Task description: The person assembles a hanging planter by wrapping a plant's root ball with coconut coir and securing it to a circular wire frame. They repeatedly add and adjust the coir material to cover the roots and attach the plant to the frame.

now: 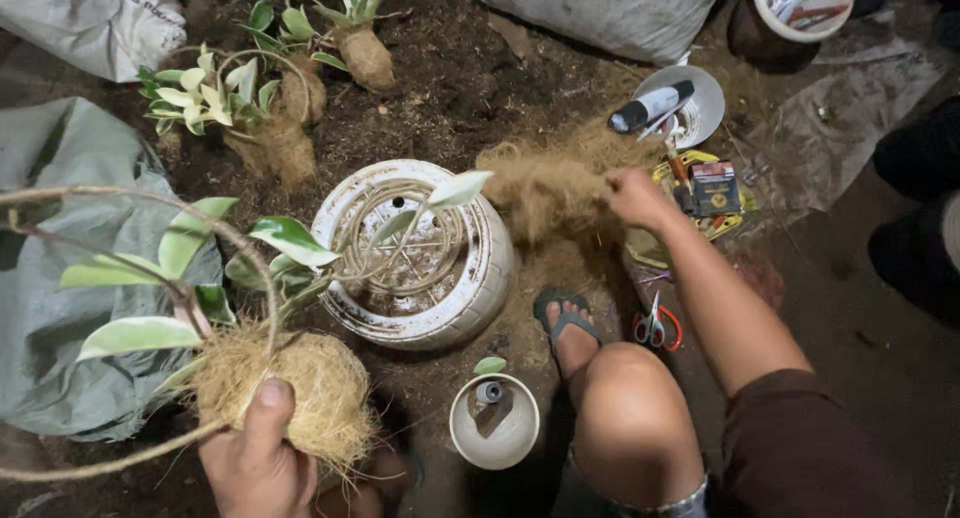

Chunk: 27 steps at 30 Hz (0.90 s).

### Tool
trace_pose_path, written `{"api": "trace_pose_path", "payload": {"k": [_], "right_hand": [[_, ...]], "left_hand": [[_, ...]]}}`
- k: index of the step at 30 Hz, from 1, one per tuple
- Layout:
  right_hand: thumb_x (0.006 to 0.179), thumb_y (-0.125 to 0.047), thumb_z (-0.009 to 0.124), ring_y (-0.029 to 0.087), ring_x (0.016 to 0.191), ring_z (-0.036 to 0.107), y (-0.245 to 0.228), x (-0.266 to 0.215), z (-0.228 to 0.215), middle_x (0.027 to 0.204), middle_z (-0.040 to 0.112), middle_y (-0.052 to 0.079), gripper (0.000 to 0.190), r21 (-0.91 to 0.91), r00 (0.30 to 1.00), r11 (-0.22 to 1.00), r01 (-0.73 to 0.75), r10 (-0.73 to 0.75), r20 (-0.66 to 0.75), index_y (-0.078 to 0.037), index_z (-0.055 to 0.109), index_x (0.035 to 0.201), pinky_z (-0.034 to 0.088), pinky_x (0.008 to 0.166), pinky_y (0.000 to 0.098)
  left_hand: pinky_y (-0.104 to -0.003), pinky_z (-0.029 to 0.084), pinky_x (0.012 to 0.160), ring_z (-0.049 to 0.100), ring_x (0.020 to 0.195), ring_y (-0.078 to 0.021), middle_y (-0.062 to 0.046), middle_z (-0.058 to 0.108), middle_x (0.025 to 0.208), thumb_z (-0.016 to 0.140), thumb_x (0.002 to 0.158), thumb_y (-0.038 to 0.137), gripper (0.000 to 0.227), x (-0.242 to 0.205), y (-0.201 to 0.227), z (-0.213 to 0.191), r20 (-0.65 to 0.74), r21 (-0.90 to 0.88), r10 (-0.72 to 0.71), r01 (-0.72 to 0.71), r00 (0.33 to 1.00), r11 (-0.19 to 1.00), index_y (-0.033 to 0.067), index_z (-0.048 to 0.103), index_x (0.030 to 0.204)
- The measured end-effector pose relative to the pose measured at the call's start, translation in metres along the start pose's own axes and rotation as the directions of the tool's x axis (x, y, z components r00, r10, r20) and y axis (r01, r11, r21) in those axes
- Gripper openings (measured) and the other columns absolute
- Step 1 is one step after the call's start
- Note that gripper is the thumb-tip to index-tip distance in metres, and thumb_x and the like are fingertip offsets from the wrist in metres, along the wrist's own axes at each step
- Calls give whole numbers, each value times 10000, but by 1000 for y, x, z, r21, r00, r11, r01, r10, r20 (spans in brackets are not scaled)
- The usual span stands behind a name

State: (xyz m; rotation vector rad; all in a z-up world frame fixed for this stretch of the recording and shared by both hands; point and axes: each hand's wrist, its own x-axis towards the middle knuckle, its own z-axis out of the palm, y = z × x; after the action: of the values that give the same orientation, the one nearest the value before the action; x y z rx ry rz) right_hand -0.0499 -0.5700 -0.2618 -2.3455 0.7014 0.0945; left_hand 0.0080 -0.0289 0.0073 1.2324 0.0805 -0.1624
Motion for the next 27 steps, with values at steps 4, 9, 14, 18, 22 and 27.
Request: {"api": "trace_pose_path", "payload": {"k": [4,9,14,18,22,27], "right_hand": [[869,-308,728,357,925,719,-38,-24,-31,976,766,156,268,-292,990,949,119,-137,-41,-142,768,1075,511,863,491],[944,-276,710,368,874,701,-74,-43,-48,961,727,198,248,-116,955,983,144,-169,-242,-70,739,1080,535,776,441],[932,-207,686,204,830,700,-96,-51,-70,956,760,111,243,371,931,895,247,-113,-348,-63,726,1123,552,749,339],[961,-130,716,141,783,667,-106,-66,-78,907,732,95,190,211,921,950,229,-142,-364,-4,722,1103,535,728,321],[988,-102,659,124,789,656,-120,-60,-94,917,709,65,185,337,943,912,234,-130,-305,11,693,1130,534,713,306],[950,-34,577,101,916,640,-136,-61,-104,1032,706,8,259,516,963,820,245,-144,-228,7,671,1188,522,803,279]], "left_hand": [[-425,564,948,667,1069,-292,-206,650,1237,753,892,85,793,-5,-4,1,-21,16,10,-10,1000,1000,-44,394,1588],[-396,595,876,700,1004,-269,-184,691,1163,791,837,133,774,-5,-11,8,-79,-43,-42,38,996,998,-61,434,1496],[-386,627,819,728,967,-273,-188,709,1114,806,861,186,637,9,-17,9,-134,-95,-98,85,986,992,-100,552,1371],[-432,509,669,669,879,-309,-191,690,1108,788,896,249,613,14,-14,10,-207,-121,-113,89,972,989,-84,574,1365],[-477,625,876,723,1006,-294,-172,703,1173,784,879,277,588,17,-11,15,-184,-270,-74,22,980,963,-92,584,1291],[-494,605,910,712,1022,-303,-179,688,1199,795,877,297,614,20,-12,20,-174,-346,-48,-16,984,938,-89,588,1308]]}}
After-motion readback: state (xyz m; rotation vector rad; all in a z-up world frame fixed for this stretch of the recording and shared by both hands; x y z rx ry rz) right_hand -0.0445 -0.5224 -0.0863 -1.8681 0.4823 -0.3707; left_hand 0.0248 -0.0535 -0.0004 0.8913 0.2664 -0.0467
